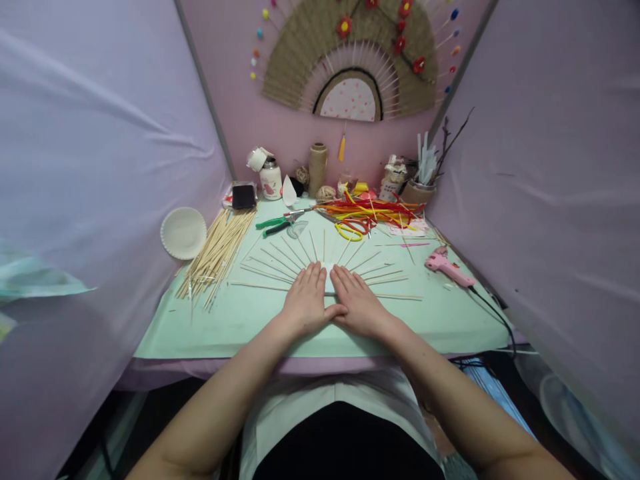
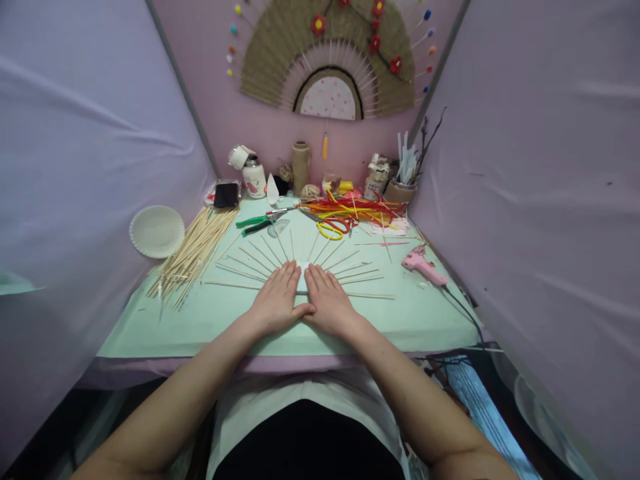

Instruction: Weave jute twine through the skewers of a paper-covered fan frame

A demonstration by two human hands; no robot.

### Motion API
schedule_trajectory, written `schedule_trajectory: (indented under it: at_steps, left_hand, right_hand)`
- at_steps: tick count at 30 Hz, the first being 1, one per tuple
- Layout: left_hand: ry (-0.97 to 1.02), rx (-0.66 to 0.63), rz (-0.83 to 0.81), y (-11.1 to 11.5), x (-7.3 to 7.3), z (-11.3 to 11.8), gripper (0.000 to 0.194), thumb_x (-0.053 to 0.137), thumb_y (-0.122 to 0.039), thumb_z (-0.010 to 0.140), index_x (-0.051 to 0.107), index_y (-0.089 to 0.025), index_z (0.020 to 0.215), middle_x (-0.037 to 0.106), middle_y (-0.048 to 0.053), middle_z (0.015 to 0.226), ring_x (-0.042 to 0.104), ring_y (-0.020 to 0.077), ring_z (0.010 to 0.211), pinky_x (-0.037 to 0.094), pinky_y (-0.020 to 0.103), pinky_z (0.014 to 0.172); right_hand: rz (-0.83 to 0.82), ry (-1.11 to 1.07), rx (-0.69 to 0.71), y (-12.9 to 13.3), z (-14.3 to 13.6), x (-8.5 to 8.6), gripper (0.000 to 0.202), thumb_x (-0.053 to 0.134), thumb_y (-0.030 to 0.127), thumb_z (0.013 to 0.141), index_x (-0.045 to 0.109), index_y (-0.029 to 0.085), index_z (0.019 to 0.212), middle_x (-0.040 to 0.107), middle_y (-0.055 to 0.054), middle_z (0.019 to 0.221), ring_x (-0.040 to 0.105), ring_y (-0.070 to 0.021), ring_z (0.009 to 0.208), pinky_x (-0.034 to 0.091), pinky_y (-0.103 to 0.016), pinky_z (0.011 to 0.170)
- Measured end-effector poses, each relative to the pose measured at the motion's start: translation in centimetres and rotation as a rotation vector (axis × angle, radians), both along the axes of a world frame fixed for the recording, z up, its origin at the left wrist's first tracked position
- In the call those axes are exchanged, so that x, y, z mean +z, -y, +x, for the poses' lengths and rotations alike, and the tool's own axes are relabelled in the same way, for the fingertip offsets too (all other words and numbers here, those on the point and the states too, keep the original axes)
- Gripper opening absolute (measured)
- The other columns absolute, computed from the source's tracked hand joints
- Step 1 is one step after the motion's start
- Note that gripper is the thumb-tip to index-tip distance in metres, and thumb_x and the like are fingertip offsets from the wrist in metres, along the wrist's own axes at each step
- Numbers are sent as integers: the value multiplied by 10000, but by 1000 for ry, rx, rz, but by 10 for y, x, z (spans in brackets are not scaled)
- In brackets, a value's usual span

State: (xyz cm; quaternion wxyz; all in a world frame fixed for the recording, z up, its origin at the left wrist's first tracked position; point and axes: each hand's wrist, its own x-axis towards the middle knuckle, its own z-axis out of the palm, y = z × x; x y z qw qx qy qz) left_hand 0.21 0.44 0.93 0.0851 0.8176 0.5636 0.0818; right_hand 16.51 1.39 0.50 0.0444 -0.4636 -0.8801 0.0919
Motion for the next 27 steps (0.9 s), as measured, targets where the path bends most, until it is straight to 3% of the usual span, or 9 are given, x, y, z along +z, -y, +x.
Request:
schedule_trajectory:
  at_steps: [4, 9, 13, 15, 18, 21, 24, 27]
  left_hand:
    - [-2, -1, -3, 2, 3, -2, 957, 367, -721, 837, 270, -38, 1500, 200, 219, 1588, 146, 322, 1489, 125, 464, 1204]
    - [19, -3, -2, 3, 2, -5, 994, 373, -753, 821, 270, -36, 1502, 198, 220, 1584, 153, 314, 1488, 160, 460, 1200]
    - [62, -25, 140, -1, 9, 1, 997, 400, -775, 795, 281, -81, 1501, 179, 207, 1594, 137, 314, 1492, 170, 478, 1196]
    - [81, -84, 236, -7, 18, 7, 957, 405, -754, 811, 295, -92, 1493, 180, 200, 1598, 124, 308, 1496, 148, 489, 1203]
    - [106, -175, 313, -22, 33, 14, 801, 434, -648, 870, 361, -106, 1456, 290, 190, 1568, 172, 309, 1486, 129, 491, 1210]
    - [132, -226, 339, -36, 35, 16, 639, 476, -478, 909, 403, -107, 1424, 393, 179, 1517, 251, 318, 1460, 154, 486, 1206]
    - [191, -255, 339, -42, 25, 12, 521, 443, -376, 929, 448, -131, 1388, 456, 158, 1475, 300, 302, 1440, 190, 496, 1197]
    - [255, -250, 362, -42, 12, 6, 482, 396, -367, 946, 468, -156, 1373, 508, 139, 1435, 342, 279, 1422, 230, 499, 1187]
  right_hand:
    - [-23, 1, -4, 2, -1, 4, 897, 541, 431, 791, 227, 9, 1517, 158, -211, 1600, 131, -309, 1493, 157, -468, 1197]
    - [-51, -45, 59, -9, 14, 10, 831, 543, 423, 841, 214, 112, 1537, 238, -193, 1587, 189, -271, 1485, 196, -502, 1182]
    - [105, -110, 41, -40, 30, 36, 717, 523, 369, 868, 282, 190, 1518, 336, -157, 1554, 289, -275, 1450, 240, -537, 1158]
    - [216, -148, 48, -65, 29, 59, 635, 520, 362, 874, 380, 196, 1471, 428, -147, 1499, 376, -296, 1398, 312, -520, 1123]
    - [325, -168, 32, -114, 12, 94, 504, 512, 336, 883, 512, 181, 1363, 580, -127, 1354, 522, -298, 1258, 402, -454, 1048]
    - [399, -92, 9, -169, -18, 118, 398, 506, 282, 879, 595, 143, 1241, 661, -133, 1214, 594, -285, 1131, 425, -405, 987]
    - [493, 9, 17, -224, -50, 123, 395, 521, 230, 854, 593, 128, 1229, 655, -144, 1217, 570, -285, 1153, 350, -424, 1042]
    - [579, 114, 65, -272, -81, 114, 452, 517, 178, 835, 552, 114, 1281, 621, -157, 1265, 552, -283, 1170, 227, -449, 1118]
